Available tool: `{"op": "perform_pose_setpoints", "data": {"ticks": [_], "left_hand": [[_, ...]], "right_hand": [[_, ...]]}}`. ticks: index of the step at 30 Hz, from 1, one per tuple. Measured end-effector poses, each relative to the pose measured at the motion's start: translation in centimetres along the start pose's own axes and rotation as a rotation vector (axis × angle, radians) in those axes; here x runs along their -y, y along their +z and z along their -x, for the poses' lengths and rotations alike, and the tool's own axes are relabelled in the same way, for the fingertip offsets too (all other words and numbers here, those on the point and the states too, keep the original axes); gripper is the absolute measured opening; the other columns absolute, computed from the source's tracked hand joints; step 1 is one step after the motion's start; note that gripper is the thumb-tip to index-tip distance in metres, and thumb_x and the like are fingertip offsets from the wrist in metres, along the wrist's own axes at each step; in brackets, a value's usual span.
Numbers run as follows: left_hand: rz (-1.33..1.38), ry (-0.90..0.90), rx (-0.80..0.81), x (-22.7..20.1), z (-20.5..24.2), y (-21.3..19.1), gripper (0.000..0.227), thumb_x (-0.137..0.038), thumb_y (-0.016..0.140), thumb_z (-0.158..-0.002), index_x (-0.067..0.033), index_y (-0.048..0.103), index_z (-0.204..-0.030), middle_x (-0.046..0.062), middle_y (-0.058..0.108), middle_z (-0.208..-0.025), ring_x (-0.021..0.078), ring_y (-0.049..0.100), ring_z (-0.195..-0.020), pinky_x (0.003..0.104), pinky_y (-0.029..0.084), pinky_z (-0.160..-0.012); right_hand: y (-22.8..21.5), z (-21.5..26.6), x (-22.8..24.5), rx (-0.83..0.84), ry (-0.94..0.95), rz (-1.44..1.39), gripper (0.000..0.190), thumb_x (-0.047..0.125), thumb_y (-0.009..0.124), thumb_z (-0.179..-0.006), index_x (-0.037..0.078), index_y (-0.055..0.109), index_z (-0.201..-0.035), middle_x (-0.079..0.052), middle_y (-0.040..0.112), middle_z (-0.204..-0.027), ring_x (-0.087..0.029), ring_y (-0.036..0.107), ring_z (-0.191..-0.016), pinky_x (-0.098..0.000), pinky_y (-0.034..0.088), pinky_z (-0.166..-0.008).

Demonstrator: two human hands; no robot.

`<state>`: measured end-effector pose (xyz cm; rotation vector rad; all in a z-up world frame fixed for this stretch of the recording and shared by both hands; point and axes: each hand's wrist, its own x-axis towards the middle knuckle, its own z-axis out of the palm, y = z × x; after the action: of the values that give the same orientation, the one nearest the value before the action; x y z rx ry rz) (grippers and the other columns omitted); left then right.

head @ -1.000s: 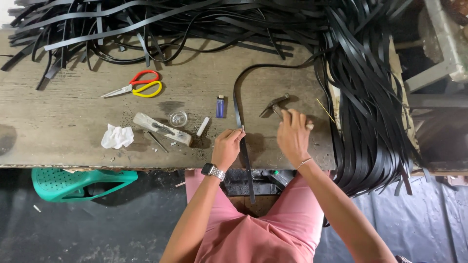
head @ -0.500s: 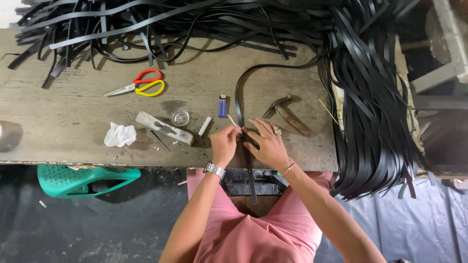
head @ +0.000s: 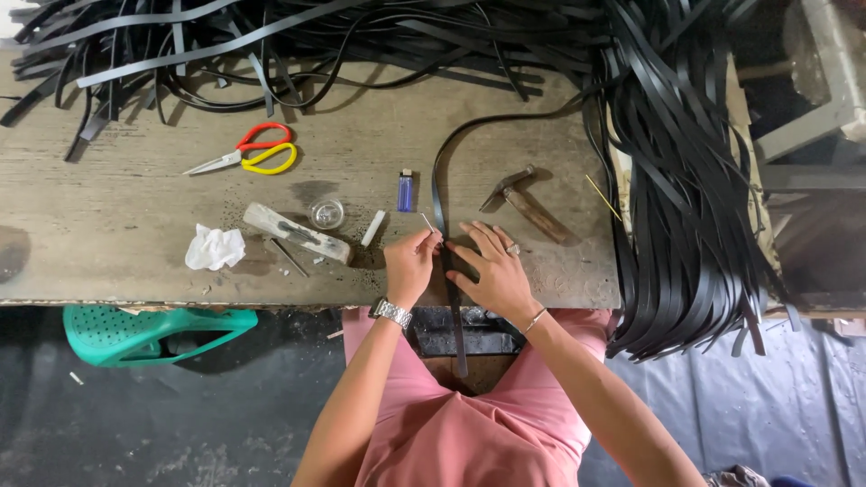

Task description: Punching a series of holes into a long black leather strip using a hand punch and a hammer on a workshop table.

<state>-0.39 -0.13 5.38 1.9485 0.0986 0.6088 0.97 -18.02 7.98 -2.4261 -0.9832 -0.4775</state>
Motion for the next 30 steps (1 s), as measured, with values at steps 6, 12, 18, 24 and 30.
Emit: {"op": "perform_pose_setpoints", "data": {"ticks": [6,12,18,24,30], "left_hand": [[-0.052,0.061,-0.004,0.4,0.2,0.2,0.008,-0.013,0.076,-0.093,-0.0152,0.078,-0.086,0.002,0.077,-0.072,0.0186,0.074,-0.063,0.028,0.058,-0.063],[-0.081,0.109,-0.017,1.1,0.4,0.6,0.006,-0.015,0.078,-0.092,-0.0166,0.079,-0.087,0.002,0.076,-0.072,0.0233,0.074,-0.066,0.031,0.059,-0.064],[-0.124,0.134,-0.007,0.5,0.2,0.4,0.005,-0.017,0.078,-0.093,-0.0177,0.078,-0.087,0.003,0.076,-0.072,0.0271,0.074,-0.070,0.034,0.058,-0.066],[-0.106,0.159,-0.014,1.1,0.5,0.6,0.003,-0.014,0.078,-0.092,-0.0163,0.079,-0.089,0.005,0.075,-0.073,0.0282,0.074,-0.071,0.033,0.058,-0.065],[-0.208,0.250,0.027,2.9,1.2,1.1,0.007,-0.012,0.077,-0.092,-0.0179,0.078,-0.088,0.003,0.073,-0.072,0.0255,0.073,-0.070,0.032,0.059,-0.067]], "right_hand": [[0.0,-0.1,0.0,0.004,0.014,-0.004,0.041,0.044,0.078,-0.085,0.012,0.075,-0.110,-0.010,0.063,-0.137,-0.027,0.054,-0.136,-0.0462,0.037,-0.116],[-0.3,-0.2,0.1,0.009,0.021,-0.012,0.040,0.044,0.077,-0.086,0.010,0.075,-0.107,-0.010,0.063,-0.135,-0.028,0.054,-0.136,-0.0463,0.037,-0.116],[-0.6,-0.3,0.4,0.017,0.021,-0.011,0.039,0.043,0.077,-0.086,0.011,0.075,-0.107,-0.010,0.063,-0.133,-0.028,0.055,-0.135,-0.0470,0.038,-0.115],[-0.5,-0.1,0.2,0.023,0.016,-0.016,0.039,0.043,0.077,-0.087,0.010,0.075,-0.109,-0.010,0.062,-0.134,-0.028,0.054,-0.136,-0.0474,0.039,-0.114],[0.0,0.3,-0.7,0.006,0.017,-0.008,0.047,0.046,0.076,-0.086,0.018,0.071,-0.122,-0.008,0.061,-0.138,-0.028,0.053,-0.137,-0.0483,0.039,-0.115]]}}
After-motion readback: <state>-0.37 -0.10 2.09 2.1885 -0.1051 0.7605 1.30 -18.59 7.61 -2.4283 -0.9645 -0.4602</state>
